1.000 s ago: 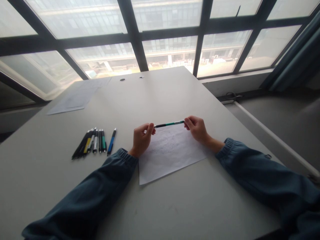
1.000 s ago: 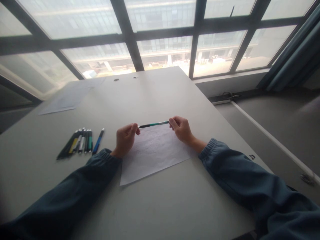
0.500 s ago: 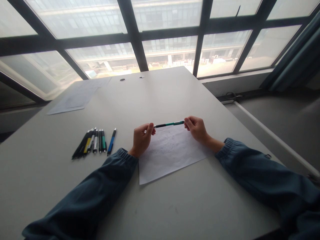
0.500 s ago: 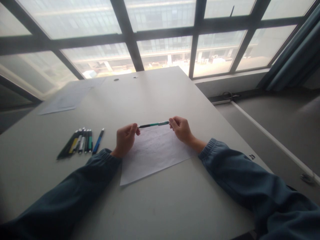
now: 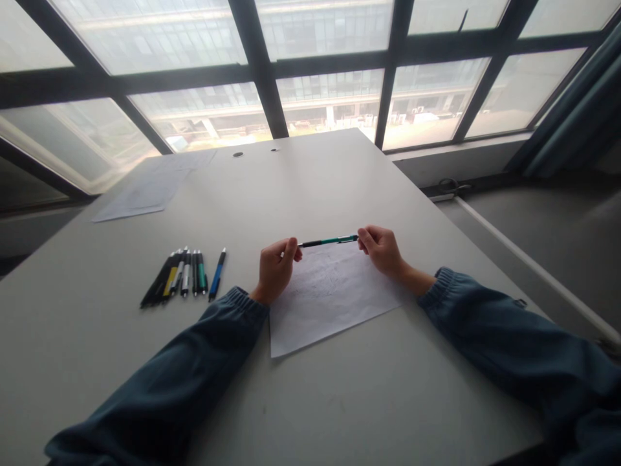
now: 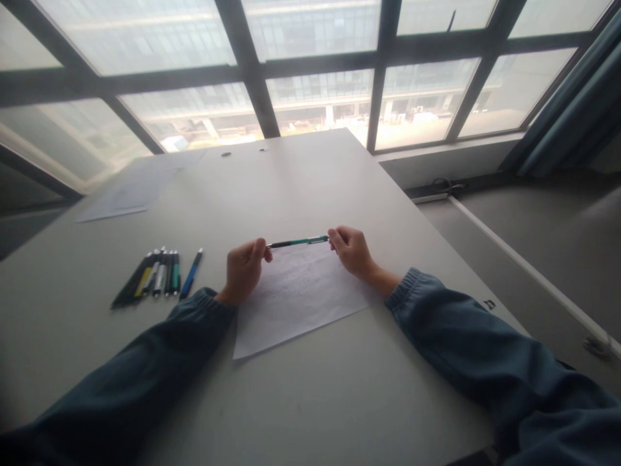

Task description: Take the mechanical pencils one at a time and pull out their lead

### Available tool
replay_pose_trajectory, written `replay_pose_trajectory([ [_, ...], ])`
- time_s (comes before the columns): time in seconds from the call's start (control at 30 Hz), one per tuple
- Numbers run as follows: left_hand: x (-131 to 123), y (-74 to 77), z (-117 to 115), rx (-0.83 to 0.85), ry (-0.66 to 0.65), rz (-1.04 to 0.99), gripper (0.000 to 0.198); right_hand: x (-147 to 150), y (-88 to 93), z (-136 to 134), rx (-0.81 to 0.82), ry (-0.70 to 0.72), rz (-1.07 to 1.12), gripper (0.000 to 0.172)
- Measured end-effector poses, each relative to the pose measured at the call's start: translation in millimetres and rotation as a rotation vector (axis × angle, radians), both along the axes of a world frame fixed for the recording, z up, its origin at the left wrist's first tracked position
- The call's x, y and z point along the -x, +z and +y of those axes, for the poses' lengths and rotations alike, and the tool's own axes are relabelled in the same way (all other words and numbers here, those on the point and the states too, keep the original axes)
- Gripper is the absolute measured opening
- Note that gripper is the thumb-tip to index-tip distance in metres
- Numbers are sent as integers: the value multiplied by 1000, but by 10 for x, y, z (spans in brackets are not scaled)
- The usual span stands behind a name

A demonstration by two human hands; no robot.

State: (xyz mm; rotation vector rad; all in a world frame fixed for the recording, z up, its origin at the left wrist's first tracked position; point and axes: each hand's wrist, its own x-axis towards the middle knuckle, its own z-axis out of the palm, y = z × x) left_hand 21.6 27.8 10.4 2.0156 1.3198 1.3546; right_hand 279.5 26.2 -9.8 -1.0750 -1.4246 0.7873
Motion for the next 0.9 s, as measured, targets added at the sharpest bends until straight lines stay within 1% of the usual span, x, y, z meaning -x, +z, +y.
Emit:
replay_pose_trajectory([
  [0.63, 5, -15, 9, 10, -3, 2, 59, 4, 26, -17, -18, -9, -30, 58],
  [0.9, -1, -15, 9, 36, 5, -11, 62, 11, 16, -7, -1, -13, -36, 60],
])
